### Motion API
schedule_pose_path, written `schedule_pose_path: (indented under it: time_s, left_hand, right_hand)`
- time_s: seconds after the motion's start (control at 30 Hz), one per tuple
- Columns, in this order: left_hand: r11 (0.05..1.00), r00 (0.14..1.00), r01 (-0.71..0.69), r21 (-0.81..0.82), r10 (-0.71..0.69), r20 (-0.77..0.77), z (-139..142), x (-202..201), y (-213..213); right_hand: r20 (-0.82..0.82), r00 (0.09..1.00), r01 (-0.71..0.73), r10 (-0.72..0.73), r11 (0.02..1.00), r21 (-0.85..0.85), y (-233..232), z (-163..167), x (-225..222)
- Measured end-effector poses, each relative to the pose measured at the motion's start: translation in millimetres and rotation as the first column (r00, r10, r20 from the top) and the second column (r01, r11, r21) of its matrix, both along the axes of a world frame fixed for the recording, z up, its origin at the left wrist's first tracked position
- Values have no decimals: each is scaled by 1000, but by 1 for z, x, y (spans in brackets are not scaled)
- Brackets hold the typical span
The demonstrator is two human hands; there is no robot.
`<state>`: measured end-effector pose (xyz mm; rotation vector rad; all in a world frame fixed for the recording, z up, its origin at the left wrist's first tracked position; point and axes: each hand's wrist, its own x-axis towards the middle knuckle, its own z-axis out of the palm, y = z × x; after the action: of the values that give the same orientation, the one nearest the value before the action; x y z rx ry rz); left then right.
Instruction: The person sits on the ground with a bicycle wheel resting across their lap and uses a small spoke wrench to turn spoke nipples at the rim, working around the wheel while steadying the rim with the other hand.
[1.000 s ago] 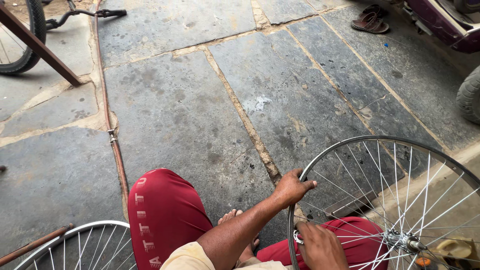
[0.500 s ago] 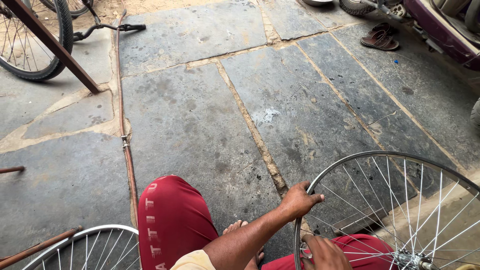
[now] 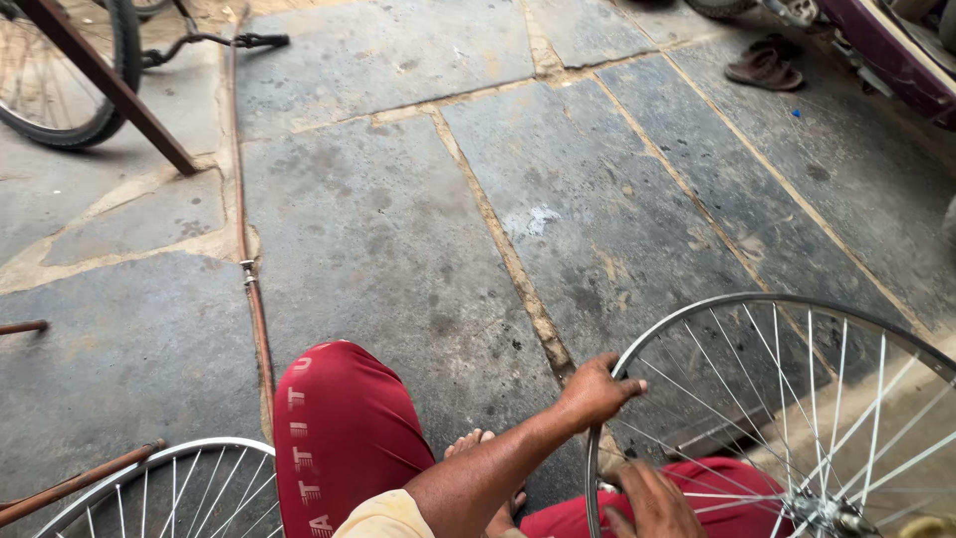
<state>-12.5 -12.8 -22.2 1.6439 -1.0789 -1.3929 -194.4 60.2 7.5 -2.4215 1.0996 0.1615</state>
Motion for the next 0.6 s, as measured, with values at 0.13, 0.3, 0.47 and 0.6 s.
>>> schedule_pose_path:
  time_s: [0.13, 0.3, 0.47, 0.6]
  left_hand:
    - [994, 998, -58, -93, 57, -14, -3, -1, -2]
    - [969, 990, -24, -245, 57, 126, -10, 4, -3]
    - [982, 991, -9, -190, 34, 128, -8, 14, 6]
    - [982, 991, 10, -187, 16, 134, -2, 13, 5]
  right_hand:
    - [316, 942, 155, -113, 981, -113, 23, 28, 0]
    - [-14, 999, 25, -31, 953, -303, 30, 43, 23]
    - [381, 914, 15, 142, 924, -381, 37, 63, 14]
    - [312, 950, 89, -14, 970, -227, 35, 62, 13]
